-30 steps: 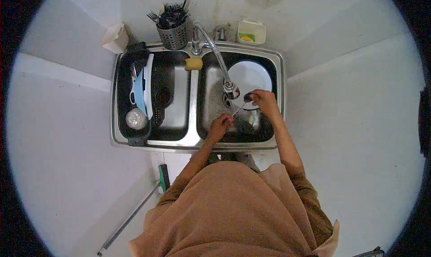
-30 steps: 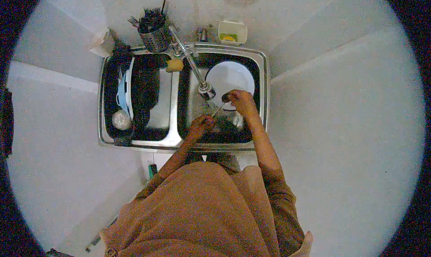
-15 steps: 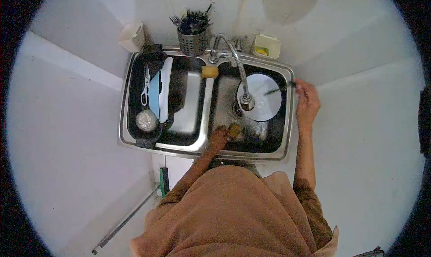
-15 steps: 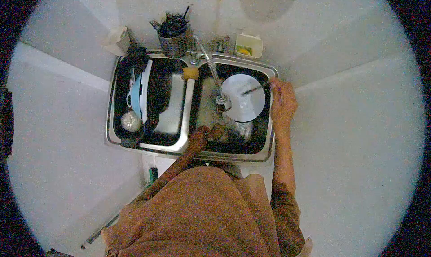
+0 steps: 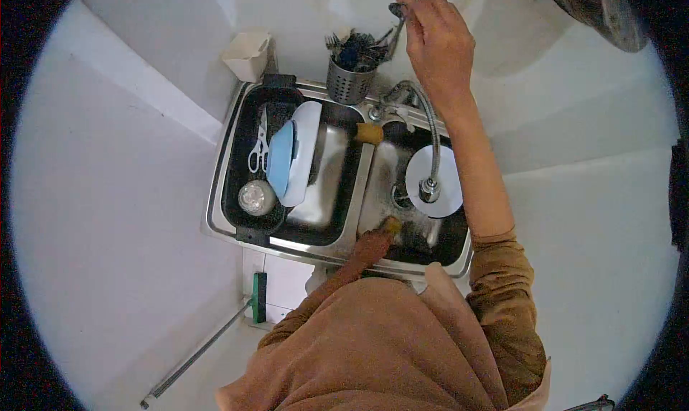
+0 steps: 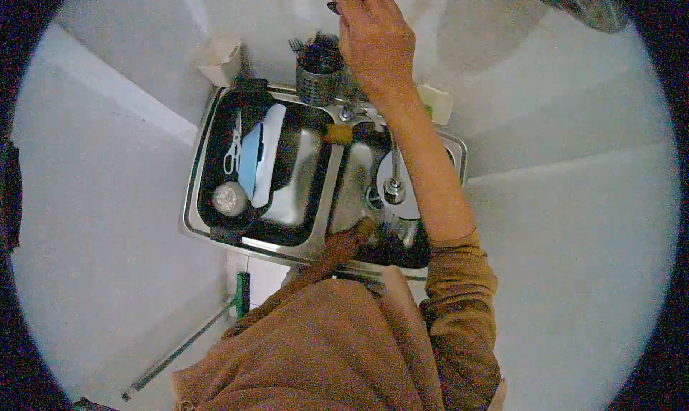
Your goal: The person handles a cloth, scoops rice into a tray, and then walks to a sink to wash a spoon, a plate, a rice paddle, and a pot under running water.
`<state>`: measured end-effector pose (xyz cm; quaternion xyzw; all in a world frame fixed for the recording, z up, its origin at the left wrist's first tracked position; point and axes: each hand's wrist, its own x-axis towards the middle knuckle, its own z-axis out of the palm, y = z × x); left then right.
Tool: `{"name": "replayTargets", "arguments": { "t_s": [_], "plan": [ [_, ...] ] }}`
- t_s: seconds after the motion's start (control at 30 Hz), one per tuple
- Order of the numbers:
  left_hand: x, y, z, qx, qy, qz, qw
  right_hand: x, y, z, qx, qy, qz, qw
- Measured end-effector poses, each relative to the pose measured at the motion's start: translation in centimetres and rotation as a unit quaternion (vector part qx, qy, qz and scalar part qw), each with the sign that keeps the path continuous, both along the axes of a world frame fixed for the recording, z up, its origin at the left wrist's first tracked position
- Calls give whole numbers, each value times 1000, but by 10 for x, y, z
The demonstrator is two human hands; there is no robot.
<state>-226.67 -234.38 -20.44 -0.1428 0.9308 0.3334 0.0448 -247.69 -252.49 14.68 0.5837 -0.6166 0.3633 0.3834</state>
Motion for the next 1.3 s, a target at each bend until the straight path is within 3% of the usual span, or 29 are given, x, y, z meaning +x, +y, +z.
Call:
{"name": "replayTargets", "arguments": {
  "t_s": [0.1, 0.2, 0.33, 0.4, 0.5, 0.6, 0.63, 0.73, 0.83, 0.93, 1.0, 1.03, 1.1, 1.23, 1.3],
  "plan": [
    [3, 3, 0, -3, 72, 47, 996, 11, -27, -7, 52, -61, 22, 997],
    [1, 2, -4, 27, 29, 10, 999, 3, -57, -43, 98, -54, 14, 994],
    [7, 3, 4, -36, 53, 27, 998, -11, -81, -91, 173, -103, -23, 979],
    [4, 12, -28, -81, 126, 17, 989, -14, -88, -107, 255, -58, -82, 962],
    [4, 3, -5, 11, 21, 13, 1000, -14, -88, -112, 328, 2, -88, 940],
    [5, 11, -28, -33, 172, 45, 984, -11, -82, -110, 399, 16, -109, 910],
    [5, 9, -22, -10, 140, 44, 989, -9, -80, -108, 425, 14, -124, 897],
    [5, 2, -4, 27, 80, 47, 995, -10, -63, -122, 402, 100, -156, 897],
    [3, 7, -12, -14, 75, 47, 996, -11, -55, -129, 378, 68, -190, 904],
    [0, 12, -16, -59, 58, 48, 995, -12, -51, -131, 331, 100, -89, 934],
    [4, 7, 3, -54, 88, 60, 993, -13, -47, -133, 376, 81, -92, 918],
    [2, 5, 11, -30, 49, 57, 997, -13, -43, -132, 399, 69, -94, 909],
    [-8, 0, 19, 20, -26, 53, 998, -12, -29, -110, 314, 11, -48, 948],
    [-5, 2, 13, 7, 5, 23, 1000, -34, 41, -62, 150, -83, 46, 984],
    [-6, 8, -21, 49, 66, 61, 995, -45, 100, -67, 48, -260, -6, 964]
  ]
}}
